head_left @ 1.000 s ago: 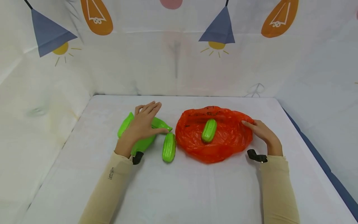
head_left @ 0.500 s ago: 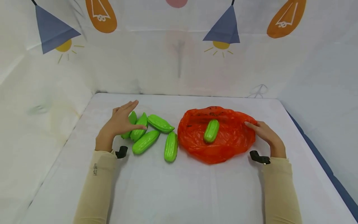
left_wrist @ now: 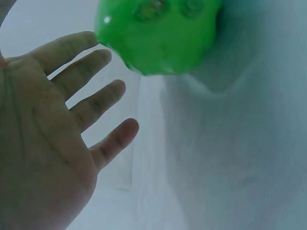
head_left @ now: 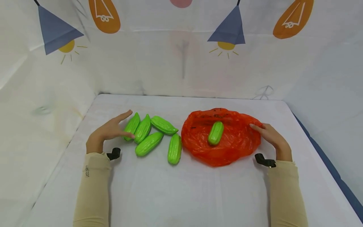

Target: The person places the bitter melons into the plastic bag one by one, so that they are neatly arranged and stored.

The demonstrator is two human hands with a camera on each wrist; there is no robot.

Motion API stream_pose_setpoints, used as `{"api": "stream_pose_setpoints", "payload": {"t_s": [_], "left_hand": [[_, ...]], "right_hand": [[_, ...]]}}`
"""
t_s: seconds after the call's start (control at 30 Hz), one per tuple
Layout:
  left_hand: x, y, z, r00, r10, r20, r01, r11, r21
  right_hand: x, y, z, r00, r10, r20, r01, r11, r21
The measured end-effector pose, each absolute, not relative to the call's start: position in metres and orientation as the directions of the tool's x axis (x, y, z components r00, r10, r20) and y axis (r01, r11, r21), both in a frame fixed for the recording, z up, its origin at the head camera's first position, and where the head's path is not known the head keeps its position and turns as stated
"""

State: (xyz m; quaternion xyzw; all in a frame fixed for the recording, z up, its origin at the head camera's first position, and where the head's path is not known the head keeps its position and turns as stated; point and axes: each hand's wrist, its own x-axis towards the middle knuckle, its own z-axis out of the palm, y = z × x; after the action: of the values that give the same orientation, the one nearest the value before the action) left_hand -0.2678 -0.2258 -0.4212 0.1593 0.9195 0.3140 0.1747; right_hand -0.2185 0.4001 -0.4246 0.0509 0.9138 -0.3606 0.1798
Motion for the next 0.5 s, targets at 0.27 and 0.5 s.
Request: {"api": "stream_pose_setpoints", "payload": {"t_s": [0.27,0.5], "left_hand": [[-0.2682,-0.2305,-0.4292,-0.875,0.431,-0.22,0.186,0.72,0.668],[-0.2689,-0.2326,-0.4306,-0.862,0.446,-0.241,0.184,0.718,0.672]], "right_hand": [[-0.2185,0.4006,-0.4263,-0.932,-0.038,-0.36,0.219,0.733,-0.645],[-0.2179,0.3996,-0.4228,-0.93,-0.031,-0.368,0.228,0.736,-0.638]]}}
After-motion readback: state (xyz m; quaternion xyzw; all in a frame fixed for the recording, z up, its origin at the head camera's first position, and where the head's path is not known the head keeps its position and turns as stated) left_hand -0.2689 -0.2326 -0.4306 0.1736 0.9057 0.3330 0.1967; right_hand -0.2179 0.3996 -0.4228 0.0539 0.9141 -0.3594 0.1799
